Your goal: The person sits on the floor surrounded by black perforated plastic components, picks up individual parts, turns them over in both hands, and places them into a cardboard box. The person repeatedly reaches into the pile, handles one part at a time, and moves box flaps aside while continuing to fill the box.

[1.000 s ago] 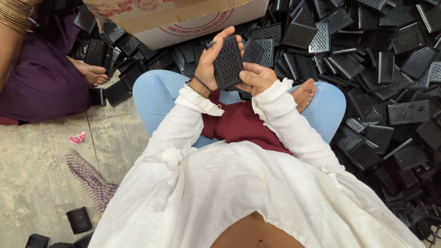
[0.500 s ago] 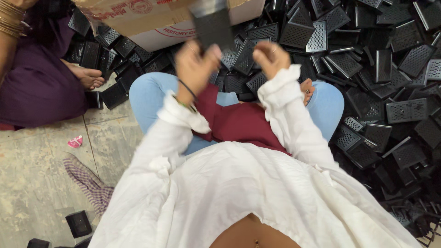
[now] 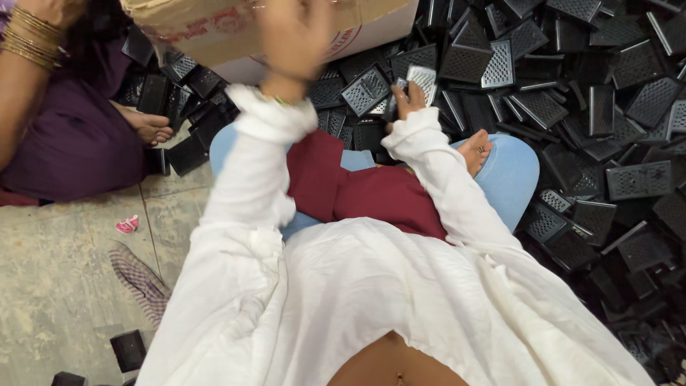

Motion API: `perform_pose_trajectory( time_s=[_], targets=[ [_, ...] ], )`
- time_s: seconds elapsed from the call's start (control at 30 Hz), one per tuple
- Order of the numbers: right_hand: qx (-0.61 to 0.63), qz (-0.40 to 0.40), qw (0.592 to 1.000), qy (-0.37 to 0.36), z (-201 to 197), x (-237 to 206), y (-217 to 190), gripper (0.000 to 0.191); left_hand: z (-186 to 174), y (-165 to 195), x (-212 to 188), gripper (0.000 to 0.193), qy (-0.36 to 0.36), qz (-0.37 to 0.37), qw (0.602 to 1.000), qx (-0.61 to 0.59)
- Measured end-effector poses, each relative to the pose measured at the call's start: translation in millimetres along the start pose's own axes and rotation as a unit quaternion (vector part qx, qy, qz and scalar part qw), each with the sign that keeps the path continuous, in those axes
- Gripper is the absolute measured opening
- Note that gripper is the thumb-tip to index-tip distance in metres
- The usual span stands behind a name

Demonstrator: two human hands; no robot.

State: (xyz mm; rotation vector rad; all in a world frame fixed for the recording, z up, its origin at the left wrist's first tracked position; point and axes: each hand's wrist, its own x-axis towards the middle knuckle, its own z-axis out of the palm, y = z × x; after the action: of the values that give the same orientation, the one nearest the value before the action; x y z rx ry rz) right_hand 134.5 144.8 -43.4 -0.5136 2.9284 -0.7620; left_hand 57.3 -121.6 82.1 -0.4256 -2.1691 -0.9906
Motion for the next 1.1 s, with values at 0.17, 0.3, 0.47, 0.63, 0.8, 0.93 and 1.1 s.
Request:
perform_pose_trajectory(
  time_s=[0.17,0.3,0.47,0.63,0.8,0.93,1.1],
  targets=[
    [-0.114,0.012,0.993,-0.029,-0.3,-20.2,6.5,0.073,102.8,6.0,-75.5,0.067,-0.277,-0.083,0.945,0.155],
    [-0.261,0.055,0.942,-0.205,-17.5,-16.2,-26.7,0.052,145.9,-16.0,-92.0,0.072,-0.348,-0.228,0.885,0.207],
    [-0.244,0.095,0.948,-0.183,-50.2,-10.3,-47.3,0.045,134.5,-39.1,-103.4,0.047,-0.174,-0.315,0.933,0.026],
    [-0.094,-0.129,0.977,0.143,-60.9,-22.9,-47.9,0.03,95.8,-42.9,-144.3,0.058,-0.014,-0.367,0.852,-0.372],
    [0.284,-0.041,0.94,0.186,-34.0,-14.8,-76.1,0.044,68.0,13.9,-148.3,0.073,-0.003,-0.422,0.665,-0.615],
    [0.274,-0.073,0.943,0.174,-32.4,-13.5,-88.8,0.047,47.7,38.7,-114.9,0.06,0.017,-0.46,0.552,-0.695],
    [0.313,-0.061,0.932,0.172,-42.6,-20.8,-93.1,0.047,44.5,40.7,-101.8,0.076,0.037,-0.499,0.62,-0.605]
  ],
)
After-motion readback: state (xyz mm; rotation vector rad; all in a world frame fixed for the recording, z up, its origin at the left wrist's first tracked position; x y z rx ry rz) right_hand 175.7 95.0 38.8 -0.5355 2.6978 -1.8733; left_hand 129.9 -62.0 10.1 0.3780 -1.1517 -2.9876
